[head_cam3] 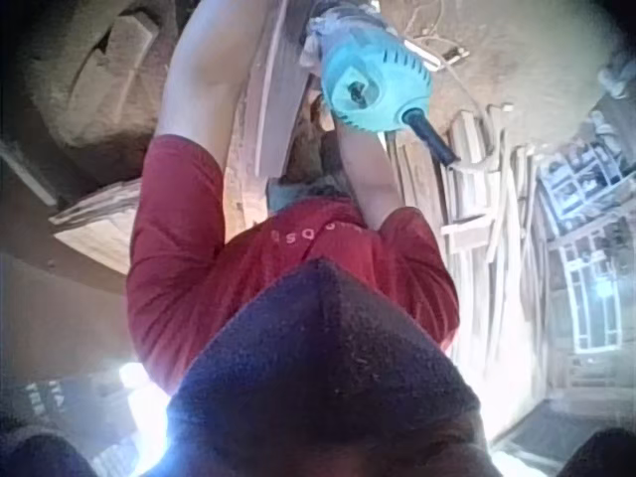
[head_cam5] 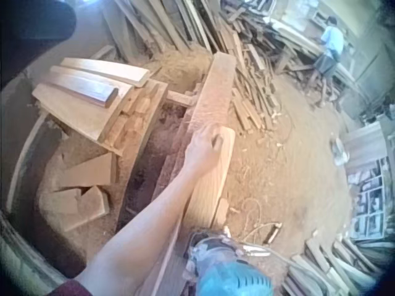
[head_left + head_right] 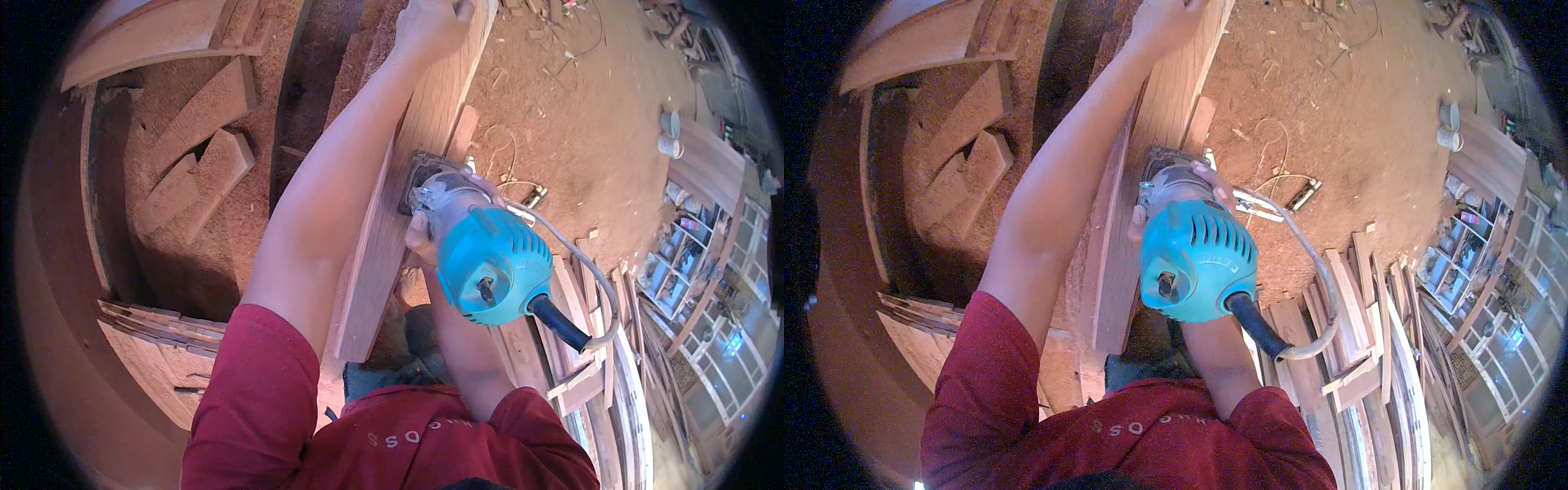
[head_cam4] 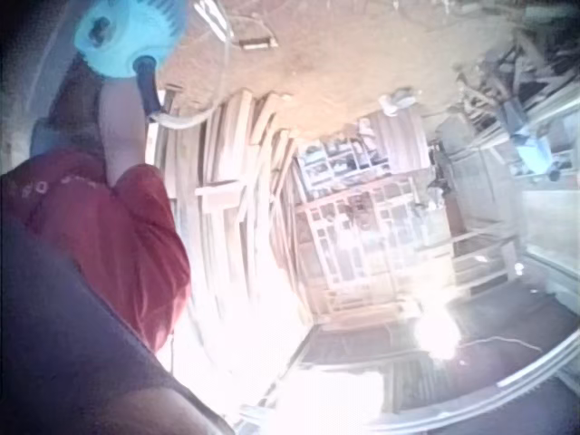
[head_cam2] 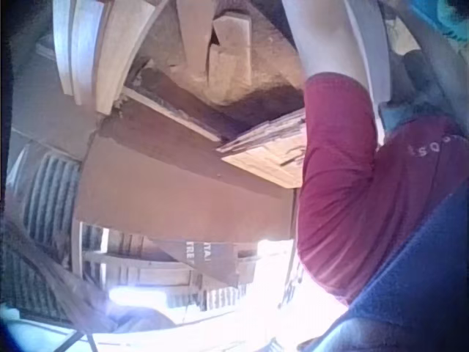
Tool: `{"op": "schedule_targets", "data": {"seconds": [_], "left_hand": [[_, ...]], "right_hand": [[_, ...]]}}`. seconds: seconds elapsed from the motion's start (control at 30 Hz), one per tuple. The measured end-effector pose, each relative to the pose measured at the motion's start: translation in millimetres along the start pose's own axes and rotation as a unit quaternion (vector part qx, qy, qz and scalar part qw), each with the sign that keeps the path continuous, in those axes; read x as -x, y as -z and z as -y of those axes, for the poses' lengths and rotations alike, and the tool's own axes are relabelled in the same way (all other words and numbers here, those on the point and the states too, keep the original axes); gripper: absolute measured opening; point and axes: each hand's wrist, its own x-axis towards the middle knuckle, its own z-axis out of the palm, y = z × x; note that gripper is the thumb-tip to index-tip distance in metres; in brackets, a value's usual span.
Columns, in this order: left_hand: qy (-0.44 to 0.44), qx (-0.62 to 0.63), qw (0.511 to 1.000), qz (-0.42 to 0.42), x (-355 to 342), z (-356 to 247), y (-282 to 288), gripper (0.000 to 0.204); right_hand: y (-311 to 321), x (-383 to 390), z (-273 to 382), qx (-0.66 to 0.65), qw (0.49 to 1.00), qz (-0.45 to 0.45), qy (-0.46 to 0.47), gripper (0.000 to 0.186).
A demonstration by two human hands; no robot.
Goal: The person uses a handheld router to shape the edge of a curved wooden board, moving the tool along the length of the piece multiple times.
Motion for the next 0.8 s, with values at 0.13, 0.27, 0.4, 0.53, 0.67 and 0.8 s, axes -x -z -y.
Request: {"op": "schedule_targets", "data": {"seconds": [0.13, 0.27, 0.4, 0.53, 0.67, 0.8], "left_hand": [[-0.003, -0.01, 1.0, 0.001, 1.2, 4.5, 1.0, 0.036], [-0.001, -0.011, 1.0, 0.013, 1.6, 8.2, 1.8, 0.038], [0.046, 0.024, 0.998, -0.019, 5.4, -0.1, -2.0, 0.042], [0.091, 0.027, 0.995, 0.01, 6.2, 4.6, 0.7, 0.043], [0.069, 0.039, 0.997, 0.004, 4.8, 6.7, 3.4, 0.045], [0.071, 0.068, 0.995, 0.006, 2.3, -5.1, -0.7, 0.045]], "right_hand": [[-9.9, -17.0, -10.9, -0.027, 0.999, 0.013, -0.031, 0.086], [-10.0, -39.4, 1.4, -0.067, 0.982, 0.073, -0.162, 0.083], [-31.5, -44.7, -47.6, -0.133, 0.989, -0.013, -0.066, 0.09], [-46.5, -62.0, -56.9, -0.137, 0.99, -0.017, -0.016, 0.088], [-51.4, -71.8, -58.0, -0.136, 0.989, -0.001, -0.06, 0.091], [-58.5, -71.1, -102.6, -0.207, 0.976, -0.003, -0.064, 0.093]]}}
